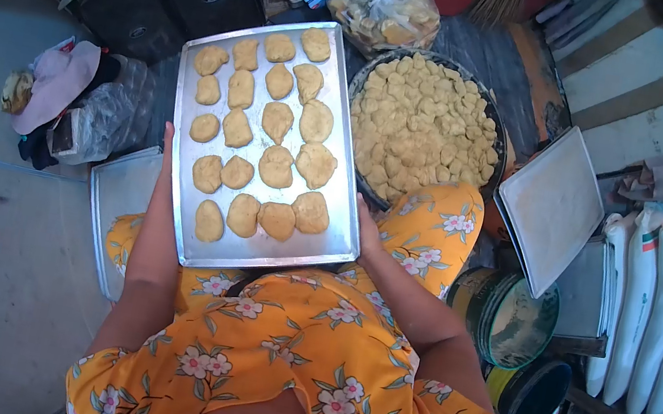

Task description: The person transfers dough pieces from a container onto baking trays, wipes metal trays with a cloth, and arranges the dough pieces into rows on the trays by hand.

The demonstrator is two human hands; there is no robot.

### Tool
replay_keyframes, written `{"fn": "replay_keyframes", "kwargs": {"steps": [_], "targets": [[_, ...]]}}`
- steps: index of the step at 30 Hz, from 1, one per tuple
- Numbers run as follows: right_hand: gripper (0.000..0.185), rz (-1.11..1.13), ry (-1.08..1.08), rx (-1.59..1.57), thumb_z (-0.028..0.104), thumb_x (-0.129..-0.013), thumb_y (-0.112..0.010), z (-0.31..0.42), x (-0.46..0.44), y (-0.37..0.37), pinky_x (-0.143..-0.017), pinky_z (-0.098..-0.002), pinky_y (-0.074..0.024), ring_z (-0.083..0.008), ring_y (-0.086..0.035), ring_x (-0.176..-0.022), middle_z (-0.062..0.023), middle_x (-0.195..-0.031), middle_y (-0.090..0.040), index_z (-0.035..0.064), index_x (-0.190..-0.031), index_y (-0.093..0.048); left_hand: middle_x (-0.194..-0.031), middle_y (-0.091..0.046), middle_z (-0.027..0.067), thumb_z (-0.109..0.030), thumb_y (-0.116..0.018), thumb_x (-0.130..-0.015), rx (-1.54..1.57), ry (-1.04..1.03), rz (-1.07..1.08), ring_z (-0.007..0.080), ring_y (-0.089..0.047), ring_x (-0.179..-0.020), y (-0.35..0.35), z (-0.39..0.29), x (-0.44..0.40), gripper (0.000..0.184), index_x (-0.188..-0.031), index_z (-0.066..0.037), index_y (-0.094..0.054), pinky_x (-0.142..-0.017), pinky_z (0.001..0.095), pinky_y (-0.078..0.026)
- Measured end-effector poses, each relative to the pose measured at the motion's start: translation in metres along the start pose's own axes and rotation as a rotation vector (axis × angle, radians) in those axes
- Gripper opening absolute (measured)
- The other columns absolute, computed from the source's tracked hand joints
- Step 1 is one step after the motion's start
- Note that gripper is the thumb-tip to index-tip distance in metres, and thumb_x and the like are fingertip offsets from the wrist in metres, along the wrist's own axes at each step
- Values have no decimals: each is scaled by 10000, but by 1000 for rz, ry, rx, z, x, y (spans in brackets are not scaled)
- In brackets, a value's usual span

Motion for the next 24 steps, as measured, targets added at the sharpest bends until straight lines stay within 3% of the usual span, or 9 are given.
{"fn": "replay_keyframes", "kwargs": {"steps": [8,10,12,15,18,21,22,24], "targets": [[627,-19,18,16,487,-996,-436,34,0,-4,-901,-347,-525,-242,-609,-1105,-160,-1300,-569,0,-1391,-429,-1452,-420,154,-637,-420,-909,215,-1,20,341,-455,-1293,-35,3,22,800,-1484,-94,-302,-1079,475,-378],[594,93,17,32,456,-1005,-431,51,-24,10,-902,-348,-526,-236,-611,-1107,-160,-1295,-577,1,-1387,-438,-1469,-398,151,-628,-401,-913,243,-31,-29,349,-434,-1310,-39,13,28,786,-1493,-110,-284,-1088,485,-366],[534,127,-43,25,404,-1017,-424,80,-16,-6,-906,-342,-526,-224,-617,-1109,-156,-1293,-586,8,-1372,-469,-1465,-404,151,-622,-403,-915,203,-140,-39,348,-433,-1311,-50,24,39,786,-1493,-105,-280,-1091,483,-362],[507,243,-65,148,388,-1018,-423,88,-99,53,-893,-332,-534,-222,-627,-1098,-146,-1277,-600,15,-1353,-497,-1465,-405,148,-610,-403,-920,188,-232,-96,350,-432,-1310,-39,41,44,780,-1494,-99,-269,-1098,482,-352],[502,258,31,238,405,-1006,-449,121,-92,22,-873,-337,-542,-237,-650,-1044,-148,-1220,-632,18,-1313,-536,-1480,-385,144,-612,-396,-922,172,-294,-202,353,-419,-1318,-40,51,47,779,-1494,-99,-268,-1105,480,-343],[532,72,-32,268,448,-985,-470,137,-102,27,-869,-328,-538,-242,-652,-1026,-146,-1190,-643,15,-1281,-559,-1503,-355,129,-629,-374,-911,192,-301,-261,349,-387,-1341,-37,58,49,796,-1502,-109,-253,-1117,470,-319],[578,-78,64,110,475,-975,-472,135,-89,26,-866,-334,-539,-241,-634,-1055,-173,-1198,-626,-3,-1294,-532,-1482,-369,142,-615,-461,-895,225,-317,-289,337,-376,-1345,-32,58,49,806,-1491,-106,-275,-1123,460,-311],[677,-378,260,-204,530,-954,-476,128,-59,17,-860,-347,-542,-240,-598,-1112,-227,-1215,-592,-40,-1320,-476,-1471,-376,164,-570,-472,-919,-138,-519,-616,322,-375,-1342,-15,32,49,775,-1472,-57,-297,-1119,442,-307]]}}
Point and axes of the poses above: each hand's wrist, its own x-axis away from the middle knuckle, its own y-axis out of the back of the hand, z = x × y, the point moved 1 cm from there along -x, towards the middle knuckle
